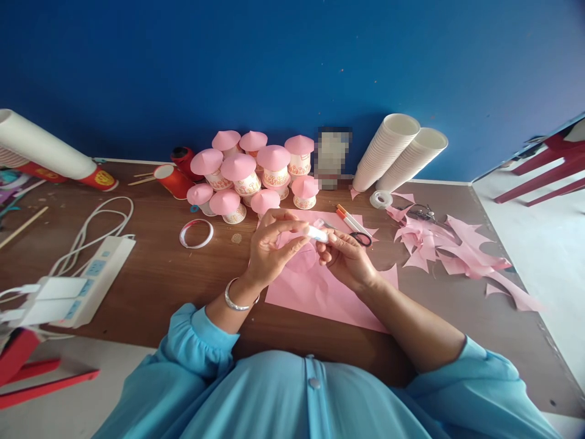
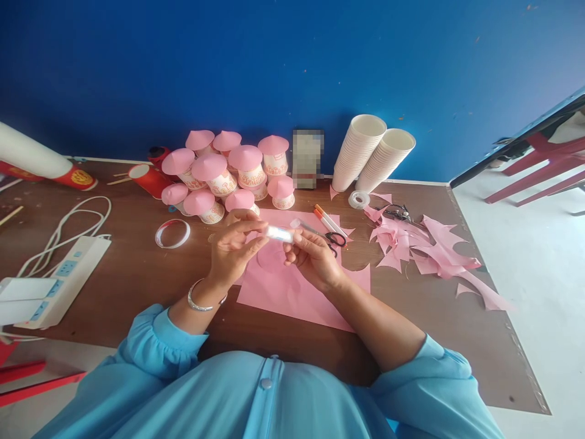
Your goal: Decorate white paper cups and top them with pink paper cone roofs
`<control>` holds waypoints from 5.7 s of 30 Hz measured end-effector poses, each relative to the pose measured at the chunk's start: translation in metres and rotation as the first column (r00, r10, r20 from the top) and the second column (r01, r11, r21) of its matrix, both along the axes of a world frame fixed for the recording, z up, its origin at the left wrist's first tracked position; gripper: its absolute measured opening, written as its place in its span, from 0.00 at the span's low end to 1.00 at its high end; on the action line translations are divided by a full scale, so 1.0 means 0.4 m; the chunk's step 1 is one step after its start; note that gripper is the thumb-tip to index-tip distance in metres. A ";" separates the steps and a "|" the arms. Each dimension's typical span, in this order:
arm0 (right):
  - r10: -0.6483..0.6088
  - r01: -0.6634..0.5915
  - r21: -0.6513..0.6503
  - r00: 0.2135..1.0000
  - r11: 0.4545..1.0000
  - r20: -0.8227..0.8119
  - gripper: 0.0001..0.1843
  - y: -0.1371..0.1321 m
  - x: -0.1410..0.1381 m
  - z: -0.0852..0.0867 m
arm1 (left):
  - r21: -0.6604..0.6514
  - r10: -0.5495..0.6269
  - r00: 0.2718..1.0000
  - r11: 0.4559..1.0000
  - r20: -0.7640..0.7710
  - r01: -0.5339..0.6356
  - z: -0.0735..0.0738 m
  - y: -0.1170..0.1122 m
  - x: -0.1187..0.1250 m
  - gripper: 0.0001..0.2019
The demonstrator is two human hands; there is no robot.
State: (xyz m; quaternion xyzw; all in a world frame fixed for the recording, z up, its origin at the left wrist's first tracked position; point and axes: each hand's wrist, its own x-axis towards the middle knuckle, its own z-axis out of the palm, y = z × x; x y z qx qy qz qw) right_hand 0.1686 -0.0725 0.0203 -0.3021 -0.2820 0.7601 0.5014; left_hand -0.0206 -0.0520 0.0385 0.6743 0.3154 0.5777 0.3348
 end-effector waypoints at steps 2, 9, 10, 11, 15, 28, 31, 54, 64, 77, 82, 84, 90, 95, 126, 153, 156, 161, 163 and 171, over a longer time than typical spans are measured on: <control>-0.081 0.078 0.047 0.993 0.996 0.084 0.17 0.009 0.022 0.010 | 0.122 0.047 0.993 0.992 -0.112 -0.033 0.004 -0.002 -0.019 0.12; -0.555 0.328 0.449 0.440 0.831 0.706 0.16 0.057 0.227 -0.011 | 0.151 0.151 0.869 0.985 -0.472 -0.089 -0.025 0.022 -0.089 0.05; -0.565 0.290 0.492 0.289 0.821 0.772 0.14 0.060 0.256 -0.024 | 0.124 0.156 0.846 0.986 -0.511 -0.108 -0.034 0.026 -0.093 0.07; -0.549 0.243 0.510 0.129 0.825 0.826 0.13 0.062 0.279 -0.039 | 0.089 0.139 0.823 0.990 -0.551 -0.108 -0.043 0.028 -0.094 0.12; -0.477 0.013 0.499 -0.270 0.867 0.836 0.11 0.056 0.317 -0.088 | -0.018 0.011 0.697 0.999 -0.717 -0.034 -0.072 0.029 -0.083 0.19; -0.652 -0.407 0.579 -0.057 0.707 0.756 0.10 -0.022 0.150 -0.015 | -0.170 -0.158 0.426 0.985 -0.891 0.009 -0.068 0.084 -0.034 0.13; -0.533 -0.400 0.506 0.051 0.764 0.845 0.08 -0.025 0.117 -0.024 | -0.238 -0.229 0.492 0.970 -0.840 0.045 -0.070 0.098 -0.041 0.06; -0.269 -0.229 0.386 0.415 0.894 0.869 0.16 0.013 0.077 -0.023 | -0.597 -0.391 0.866 0.789 -0.311 0.143 -0.019 0.083 -0.063 0.08; -0.106 -0.083 0.280 0.794 0.956 0.599 0.19 0.020 0.037 0.010 | -0.692 -0.196 0.980 0.703 0.032 0.163 -0.025 0.057 -0.054 0.11; -0.128 -0.102 0.284 0.714 0.953 0.688 0.26 0.011 0.018 0.026 | -0.710 -0.330 0.944 0.658 0.029 0.252 0.016 0.028 -0.032 0.10; -0.040 -0.119 0.190 0.742 0.975 0.669 0.27 0.009 0.013 0.027 | -0.713 -0.365 0.930 0.641 0.042 0.284 0.028 0.027 -0.029 0.10; -0.013 -0.116 0.156 0.763 0.981 0.646 0.26 0.008 0.013 0.026 | -0.715 -0.373 0.926 0.635 0.047 0.292 0.029 0.028 -0.029 0.11; 0.045 -0.097 0.061 0.819 0.993 0.572 0.27 0.010 0.009 0.023 | -0.730 -0.404 0.913 0.608 0.052 0.310 0.029 0.029 -0.030 0.13; 0.038 -0.071 0.044 0.857 0.997 0.514 0.27 0.010 0.003 0.019 | -0.733 -0.410 0.910 0.599 0.065 0.322 0.024 0.031 -0.030 0.13; 0.183 -0.169 -0.071 0.894 0.983 0.409 0.24 0.004 0.008 0.009 | -0.728 -0.447 0.894 0.618 -0.015 0.297 0.031 0.028 -0.026 0.12; 0.145 -0.156 -0.019 0.863 0.988 0.484 0.24 -0.001 0.008 0.023 | -0.737 -0.440 0.897 0.621 -0.048 0.265 0.025 0.022 -0.022 0.17; 0.106 -0.110 -0.018 0.880 0.994 0.463 0.24 -0.004 0.005 0.029 | -0.735 -0.406 0.914 0.621 -0.005 0.271 0.021 0.021 -0.023 0.19; -0.010 0.027 -0.041 0.927 0.999 0.375 0.23 -0.007 0.006 0.036 | -0.783 -0.400 0.892 0.478 0.209 0.397 0.009 0.011 -0.014 0.19; -0.022 0.042 -0.050 0.933 0.998 0.359 0.23 -0.008 0.008 0.036 | -0.794 -0.403 0.878 0.428 0.260 0.431 0.005 0.007 -0.008 0.19; 0.022 0.007 -0.091 0.947 0.996 0.321 0.22 -0.014 0.013 0.035 | -0.771 -0.429 0.855 0.424 0.291 0.475 0.002 0.006 -0.011 0.16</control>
